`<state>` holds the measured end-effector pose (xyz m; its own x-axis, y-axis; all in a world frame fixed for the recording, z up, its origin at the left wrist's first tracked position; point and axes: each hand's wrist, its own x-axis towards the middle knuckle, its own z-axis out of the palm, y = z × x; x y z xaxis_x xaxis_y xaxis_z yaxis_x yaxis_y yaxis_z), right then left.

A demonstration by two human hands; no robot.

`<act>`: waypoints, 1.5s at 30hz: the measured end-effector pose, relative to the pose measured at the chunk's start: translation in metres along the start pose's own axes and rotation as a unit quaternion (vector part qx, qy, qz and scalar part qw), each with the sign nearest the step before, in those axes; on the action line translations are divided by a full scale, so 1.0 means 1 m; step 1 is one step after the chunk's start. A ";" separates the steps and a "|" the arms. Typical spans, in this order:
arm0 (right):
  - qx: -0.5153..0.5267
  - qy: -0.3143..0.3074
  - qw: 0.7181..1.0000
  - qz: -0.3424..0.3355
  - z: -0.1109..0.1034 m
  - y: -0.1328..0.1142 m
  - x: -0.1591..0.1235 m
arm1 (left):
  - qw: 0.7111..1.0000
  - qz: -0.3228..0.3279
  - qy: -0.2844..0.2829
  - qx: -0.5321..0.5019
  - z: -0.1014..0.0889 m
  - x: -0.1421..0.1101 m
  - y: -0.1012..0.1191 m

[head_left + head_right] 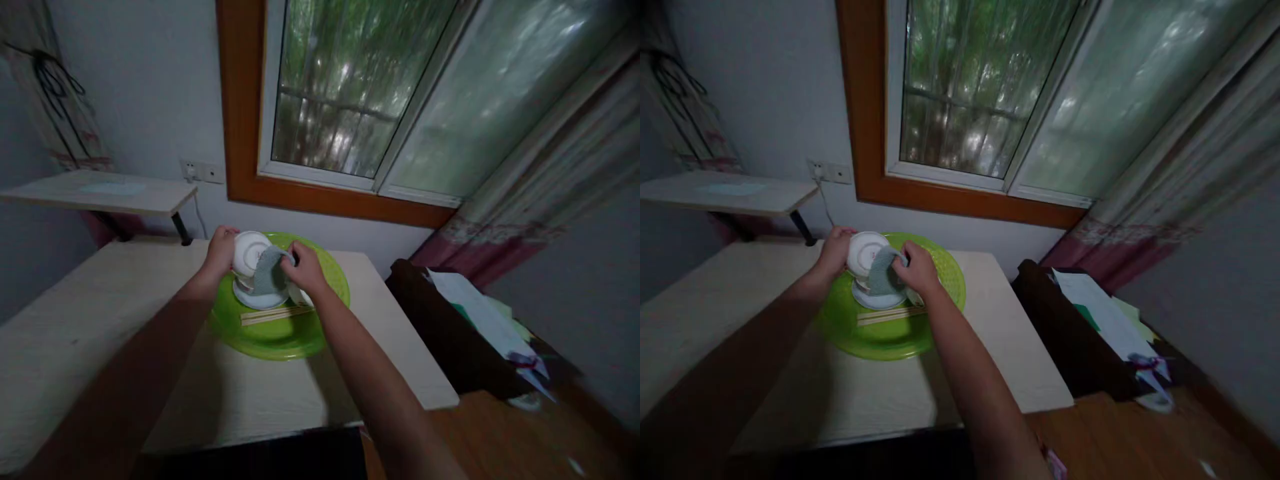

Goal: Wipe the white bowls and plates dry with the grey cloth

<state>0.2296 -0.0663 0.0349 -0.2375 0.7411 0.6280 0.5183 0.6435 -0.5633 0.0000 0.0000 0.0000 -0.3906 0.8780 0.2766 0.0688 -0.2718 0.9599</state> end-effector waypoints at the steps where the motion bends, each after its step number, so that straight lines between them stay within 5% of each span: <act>1: 0.010 0.025 0.999 0.019 -0.001 0.002 0.000 | 1.000 -0.001 0.005 0.009 0.000 -0.001 0.001; 6: 0.145 0.049 0.984 0.092 -0.005 0.006 0.000 | 0.999 -0.011 0.018 0.034 0.001 -0.005 0.008; 14: 0.340 -0.125 0.919 0.156 -0.005 -0.002 -0.003 | 0.999 -0.028 0.023 0.019 0.002 -0.015 0.024; 24: 0.411 0.069 0.883 0.215 -0.006 0.001 0.007 | 0.999 -0.031 0.030 0.021 0.002 -0.012 0.020; 27: 0.400 0.157 0.883 0.191 -0.008 0.005 0.008 | 0.999 -0.031 0.032 0.028 0.002 -0.011 0.019; 30: 0.368 0.172 0.897 0.173 -0.007 0.006 0.006 | 0.998 -0.034 0.035 0.028 0.002 -0.011 0.019; 35: 0.261 0.041 0.957 0.122 0.005 -0.003 0.001 | 0.999 -0.032 0.031 0.019 0.003 -0.012 0.019; 38: 0.166 -0.043 0.985 0.014 0.012 -0.006 0.000 | 0.999 -0.029 0.031 0.012 0.003 -0.012 0.019; 45: -0.012 -0.118 0.976 -0.183 0.017 -0.008 -0.001 | 1.000 -0.018 0.008 0.020 0.001 -0.012 0.016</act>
<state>0.2117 -0.0692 0.0293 -0.5909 0.4881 0.6424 0.3813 0.8706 -0.3108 0.0068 -0.0141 0.0125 -0.4084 0.8805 0.2406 0.0907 -0.2232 0.9705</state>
